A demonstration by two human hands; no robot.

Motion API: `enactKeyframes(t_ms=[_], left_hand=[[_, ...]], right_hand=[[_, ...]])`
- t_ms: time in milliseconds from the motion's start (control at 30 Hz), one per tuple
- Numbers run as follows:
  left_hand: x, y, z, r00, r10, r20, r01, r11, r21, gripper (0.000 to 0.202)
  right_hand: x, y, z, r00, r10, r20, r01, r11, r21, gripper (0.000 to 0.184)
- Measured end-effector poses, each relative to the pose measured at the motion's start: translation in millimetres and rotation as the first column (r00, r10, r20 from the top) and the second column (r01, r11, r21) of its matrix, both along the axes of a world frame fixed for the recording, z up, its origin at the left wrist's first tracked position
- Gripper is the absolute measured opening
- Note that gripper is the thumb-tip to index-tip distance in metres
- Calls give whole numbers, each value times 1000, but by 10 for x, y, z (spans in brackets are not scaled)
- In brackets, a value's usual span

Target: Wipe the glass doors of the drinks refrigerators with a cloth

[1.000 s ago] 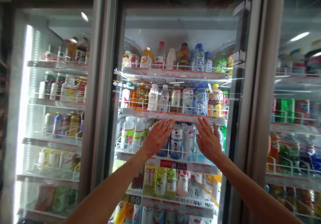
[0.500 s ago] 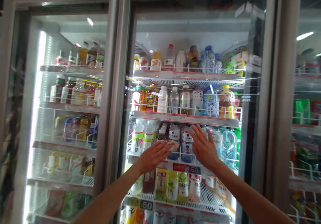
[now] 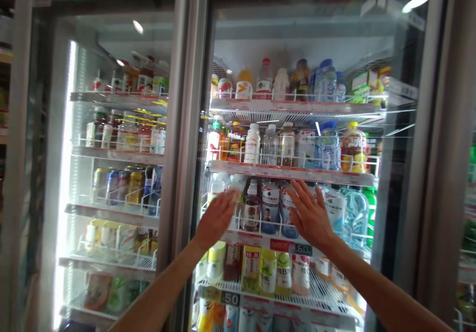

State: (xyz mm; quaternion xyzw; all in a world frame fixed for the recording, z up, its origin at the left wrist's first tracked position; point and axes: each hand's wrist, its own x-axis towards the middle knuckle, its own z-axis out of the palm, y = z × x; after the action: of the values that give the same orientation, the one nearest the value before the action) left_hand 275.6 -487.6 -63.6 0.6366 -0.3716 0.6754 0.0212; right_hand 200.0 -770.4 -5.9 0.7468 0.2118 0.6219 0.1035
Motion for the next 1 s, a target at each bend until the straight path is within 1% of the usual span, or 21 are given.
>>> enactKeyframes(t_ms=[33,67,100,167,200,233,267,300,400,433,500,567,600,633,667,733,767,800,833,933,1000], left_hand=[[17,-27,52,1000,4,3,-4,990,-141,49],[25,-67,80,1000,0,11,2,978,-210,49],[21,-120,78,1000,-12,18,15,983,-185,47],[-14,-249,7,998,-65,20,63,993,95,39],[-36,-320,-34,996,-93,10,87,966,242,36],[-53,-394,-60,994,-109,1,102,938,332,34],[-64,-472,-65,994,-113,-4,107,930,352,32],[-69,-554,-48,994,-105,-5,102,946,307,32],[-81,-833,27,997,-77,4,77,997,17,37],[-98,-930,25,996,-86,12,86,996,5,37],[-155,-1110,-33,993,-116,28,109,977,184,36],[-215,-1260,-92,991,-134,24,111,896,429,35],[-236,-1325,-92,990,-137,18,112,868,485,35],[-247,-1388,-65,991,-137,11,114,867,486,34],[-251,-1452,-16,992,-130,1,117,893,435,34],[-256,-1595,93,994,-109,-24,112,963,246,36],[-267,-1674,118,994,-104,-35,109,978,175,37],[-288,-1754,108,994,-99,-46,106,982,159,39],[-319,-1834,60,994,-101,-49,109,972,207,41],[-424,-2052,-200,991,-132,-19,123,859,498,44],[-458,-2184,-295,989,-150,10,120,825,552,44]], right_hand=[[-6,-14,-2,1000,-2,0,2,1000,8,57],[-15,-35,-10,1000,-7,1,7,1000,11,58],[-26,-64,-24,1000,-15,0,15,1000,7,58],[-56,-143,-65,999,-36,-4,35,999,-13,60],[-74,-193,-89,999,-48,-7,48,999,-26,61],[-91,-249,-111,998,-63,-10,63,997,-37,62],[-110,-307,-132,997,-80,-11,79,996,-42,63],[-128,-368,-152,996,-93,-9,93,995,-40,63],[-187,-546,-210,992,-129,-3,129,992,-13,63],[-211,-602,-232,990,-138,-4,138,990,-9,63],[-266,-711,-282,988,-156,-12,155,988,-12,64],[-331,-829,-329,986,-168,-19,168,986,-16,65],[-364,-894,-348,985,-172,-20,172,985,-15,65],[-396,-963,-363,984,-178,-21,177,984,-12,64],[-427,-1035,-374,982,-186,-21,186,983,-4,64],[-484,-1179,-391,978,-209,-22,209,978,20,62],[-510,-1247,-399,975,-221,-23,222,974,33,62],[-535,-1308,-409,972,-233,-26,234,971,43,61],[-559,-1363,-421,970,-243,-31,244,968,51,61],[-633,-1499,-460,966,-253,-51,255,966,46,61],[-679,-1582,-472,966,-252,-54,254,966,38,61]])
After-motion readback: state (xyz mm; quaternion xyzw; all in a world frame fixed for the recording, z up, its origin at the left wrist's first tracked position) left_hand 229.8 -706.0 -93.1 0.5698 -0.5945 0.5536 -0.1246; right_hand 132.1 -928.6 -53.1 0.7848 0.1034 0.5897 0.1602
